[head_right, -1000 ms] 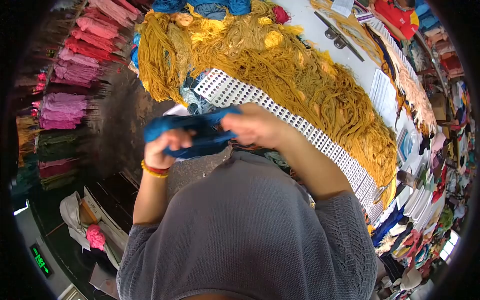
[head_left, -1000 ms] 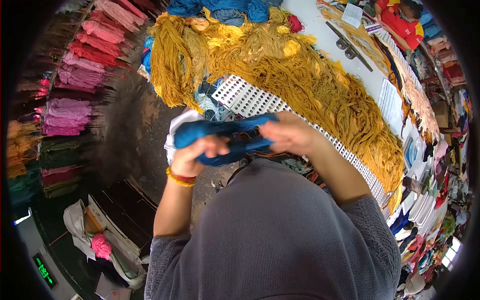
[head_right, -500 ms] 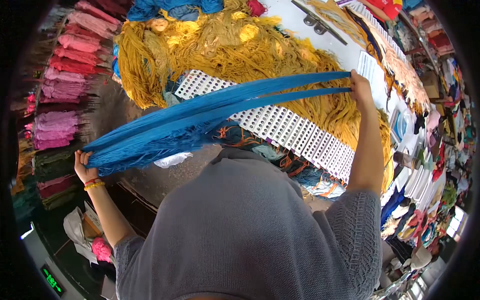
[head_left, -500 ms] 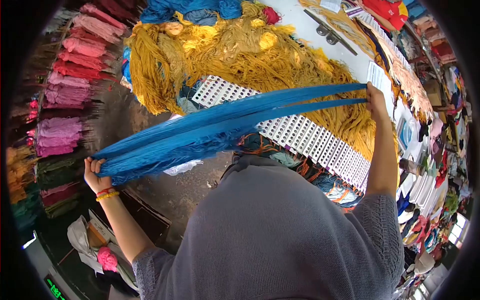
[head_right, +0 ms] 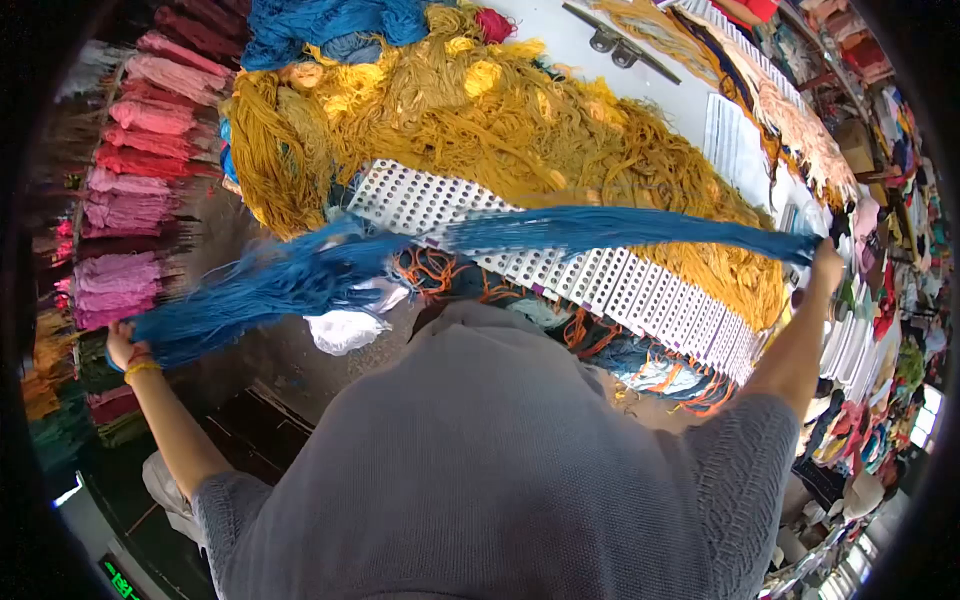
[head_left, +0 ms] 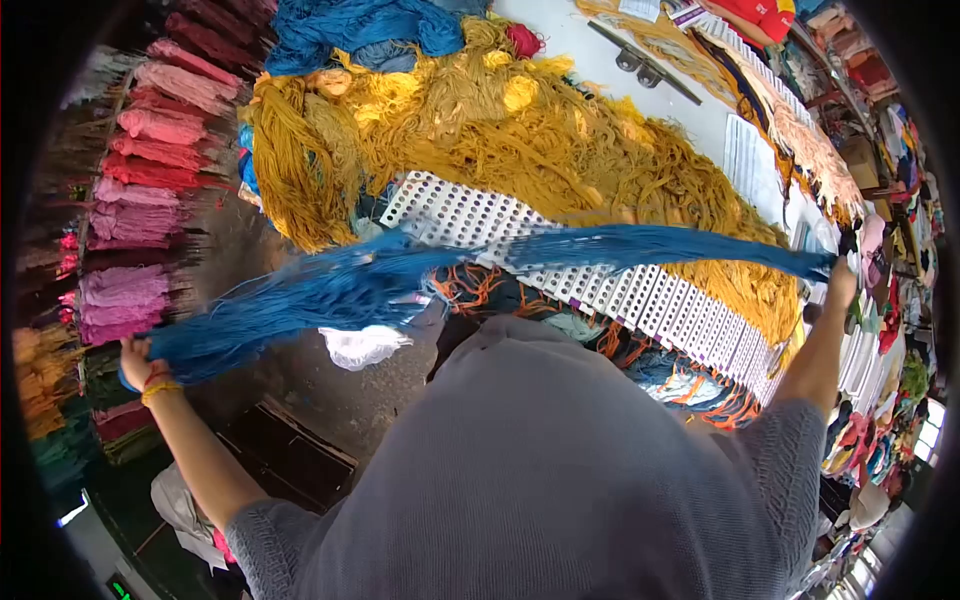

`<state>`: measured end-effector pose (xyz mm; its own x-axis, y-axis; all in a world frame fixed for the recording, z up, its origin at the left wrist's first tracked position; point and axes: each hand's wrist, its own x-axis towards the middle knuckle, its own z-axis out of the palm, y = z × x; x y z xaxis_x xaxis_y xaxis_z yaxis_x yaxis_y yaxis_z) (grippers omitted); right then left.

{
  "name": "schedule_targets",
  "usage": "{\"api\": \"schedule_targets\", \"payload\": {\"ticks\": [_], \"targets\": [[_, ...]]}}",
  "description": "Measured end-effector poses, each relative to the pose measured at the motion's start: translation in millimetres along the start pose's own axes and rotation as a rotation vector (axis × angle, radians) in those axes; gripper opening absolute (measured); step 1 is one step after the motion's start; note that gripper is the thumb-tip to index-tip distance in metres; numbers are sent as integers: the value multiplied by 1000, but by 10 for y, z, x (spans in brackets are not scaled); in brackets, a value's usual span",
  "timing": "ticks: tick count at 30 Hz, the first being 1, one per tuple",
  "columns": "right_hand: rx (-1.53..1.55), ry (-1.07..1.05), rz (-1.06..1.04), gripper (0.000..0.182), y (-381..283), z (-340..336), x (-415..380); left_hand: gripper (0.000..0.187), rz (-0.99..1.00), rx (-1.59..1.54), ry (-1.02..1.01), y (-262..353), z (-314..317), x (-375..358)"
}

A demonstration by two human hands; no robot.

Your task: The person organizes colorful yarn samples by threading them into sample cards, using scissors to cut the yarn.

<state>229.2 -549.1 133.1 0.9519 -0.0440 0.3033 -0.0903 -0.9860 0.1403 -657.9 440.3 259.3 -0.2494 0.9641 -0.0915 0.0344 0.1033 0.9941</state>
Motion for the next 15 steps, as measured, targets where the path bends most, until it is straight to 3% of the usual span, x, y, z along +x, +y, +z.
{"api": "schedule_targets", "payload": {"ticks": [2,4,5,8,12,15], "targets": [[24,-87,-389,37,288,-221,30,32,-20,-216,-316,539,554,-440],[442,-452,-20,33,-65,-734,-198,32,-174,-450,-910,945,989,-787],[596,-566,208,32,-334,-1084,-365,36,-144,-459,-951,1146,1266,-1134],[837,-622,223,33,-1067,-1919,-890,49,-73,-427,-1200,1653,1873,-1794],[1063,-605,185,32,-1499,-2372,-1277,58,232,-179,-1391,2344,2378,-1944],[1241,-606,240,29,-1840,-2607,-1569,66,393,-136,-1186,2811,2729,-2011]]}}
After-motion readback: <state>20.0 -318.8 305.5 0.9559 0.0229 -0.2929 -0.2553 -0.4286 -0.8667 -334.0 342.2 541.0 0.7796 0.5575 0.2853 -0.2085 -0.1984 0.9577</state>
